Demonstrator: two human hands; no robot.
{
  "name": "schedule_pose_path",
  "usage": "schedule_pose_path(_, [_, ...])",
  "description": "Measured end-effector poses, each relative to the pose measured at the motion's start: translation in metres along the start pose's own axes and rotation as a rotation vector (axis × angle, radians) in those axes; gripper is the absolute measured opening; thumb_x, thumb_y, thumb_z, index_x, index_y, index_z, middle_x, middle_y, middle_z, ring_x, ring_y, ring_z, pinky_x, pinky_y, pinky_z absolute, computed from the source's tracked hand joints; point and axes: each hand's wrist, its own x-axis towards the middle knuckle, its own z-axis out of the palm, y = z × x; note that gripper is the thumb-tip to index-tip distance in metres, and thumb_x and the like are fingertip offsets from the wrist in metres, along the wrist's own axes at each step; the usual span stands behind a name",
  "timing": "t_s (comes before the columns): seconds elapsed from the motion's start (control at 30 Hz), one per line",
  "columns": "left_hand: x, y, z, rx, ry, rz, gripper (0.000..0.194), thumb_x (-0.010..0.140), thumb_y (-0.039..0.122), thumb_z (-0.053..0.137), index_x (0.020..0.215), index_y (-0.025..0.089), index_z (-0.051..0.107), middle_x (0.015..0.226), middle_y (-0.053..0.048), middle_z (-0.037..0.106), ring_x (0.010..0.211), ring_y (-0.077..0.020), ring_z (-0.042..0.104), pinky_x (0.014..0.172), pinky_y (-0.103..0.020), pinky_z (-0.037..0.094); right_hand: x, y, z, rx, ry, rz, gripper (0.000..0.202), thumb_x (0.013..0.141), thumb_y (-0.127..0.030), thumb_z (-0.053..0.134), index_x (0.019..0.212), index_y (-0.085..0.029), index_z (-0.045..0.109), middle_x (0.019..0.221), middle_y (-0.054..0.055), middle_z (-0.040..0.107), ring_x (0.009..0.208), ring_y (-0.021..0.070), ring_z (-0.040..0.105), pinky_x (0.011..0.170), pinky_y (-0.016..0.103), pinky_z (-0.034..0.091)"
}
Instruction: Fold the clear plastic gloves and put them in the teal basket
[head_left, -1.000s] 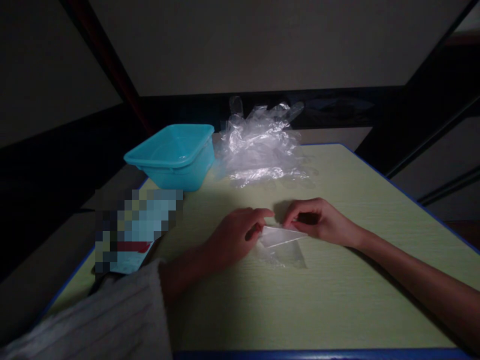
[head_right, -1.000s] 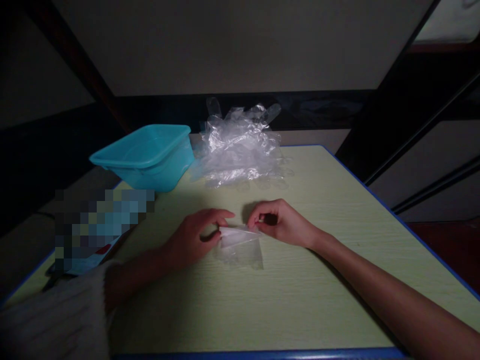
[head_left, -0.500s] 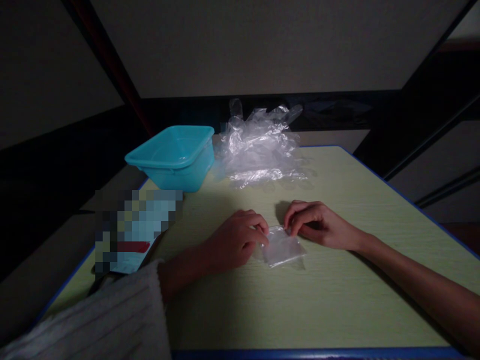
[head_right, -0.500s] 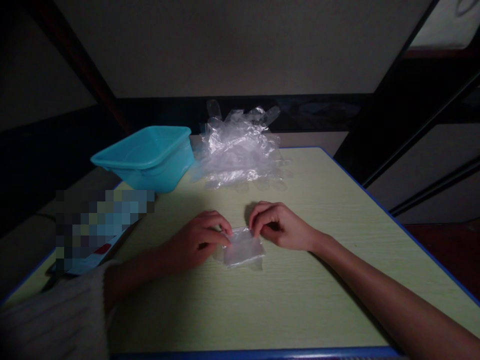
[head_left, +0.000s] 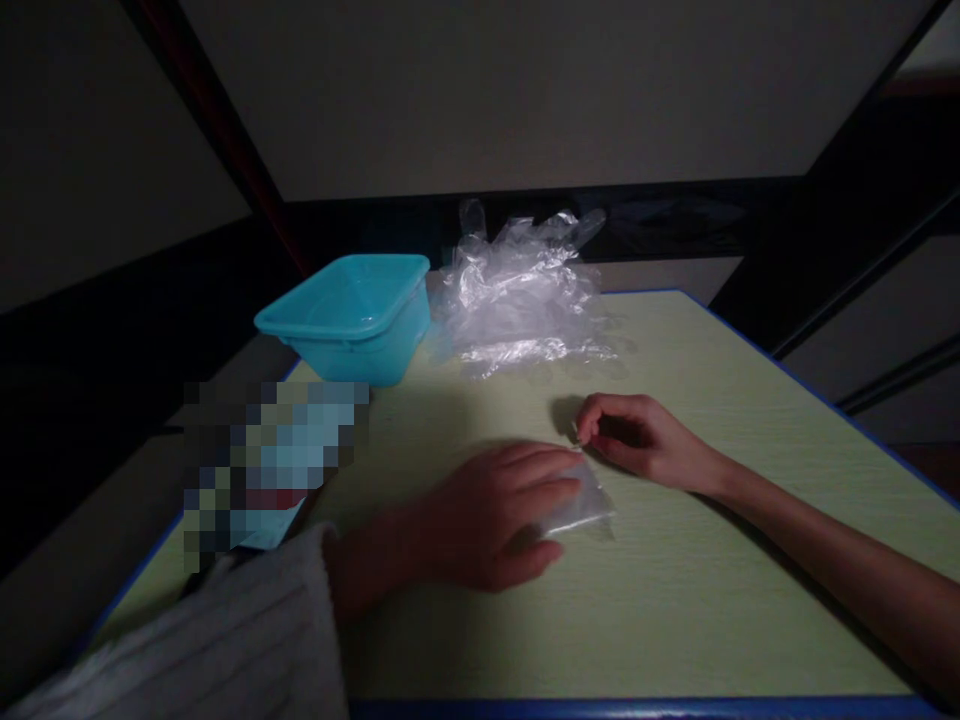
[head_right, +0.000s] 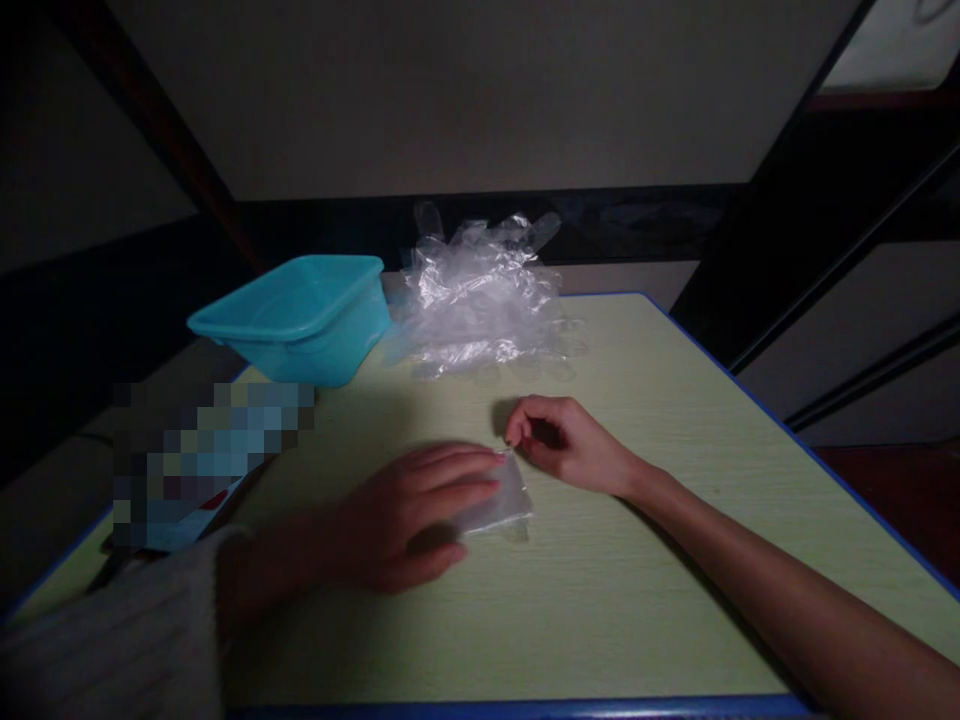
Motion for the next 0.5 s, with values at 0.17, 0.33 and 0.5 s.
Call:
schedule_pose_path(0.17, [0.0012,0.0074,0.001,0.024,-0.233,0.019,0.065,0.086,0.052,0.041,0.134,0.008,0.037,0.145,-0.018,0.028,0.136,-0.0254,0.019,0.11,-0.041,0.021,0.0007,0.0004,0.0009,0.076,-0.009,0.022,0.003,0.075,-0.015,0.05,0.073,-0.017,0.053,0.068,0.002,0.055,0.061,0.013,0.051,0.055,0.026,0.04])
schedule_pose_path(0.33, [0.0008,0.0076,-0.0019,0.014,-0.296,0.007,0.066,0.087,0.056,0.036,0.134,0.01,0.038,0.145,-0.015,0.027,0.137,-0.0252,0.016,0.111,-0.041,0.017,0.0005,0.002,0.0008,0.071,-0.012,0.015,0.001,0.074,-0.016,0.053,0.075,-0.017,0.052,0.07,0.002,0.054,0.064,0.0135,0.051,0.057,0.027,0.041])
schedule_pose_path(0.5, [0.0016,0.0074,-0.0043,0.008,-0.318,0.018,0.066,0.087,0.056,0.037,0.134,0.01,0.039,0.145,-0.011,0.029,0.137,-0.0244,0.017,0.112,-0.038,0.013,0.0024,0.0013,0.0019,0.034,0.003,0.034,0.006,0.078,-0.022,0.054,0.075,-0.017,0.05,0.069,0.001,0.05,0.063,0.0132,0.048,0.056,0.027,0.04])
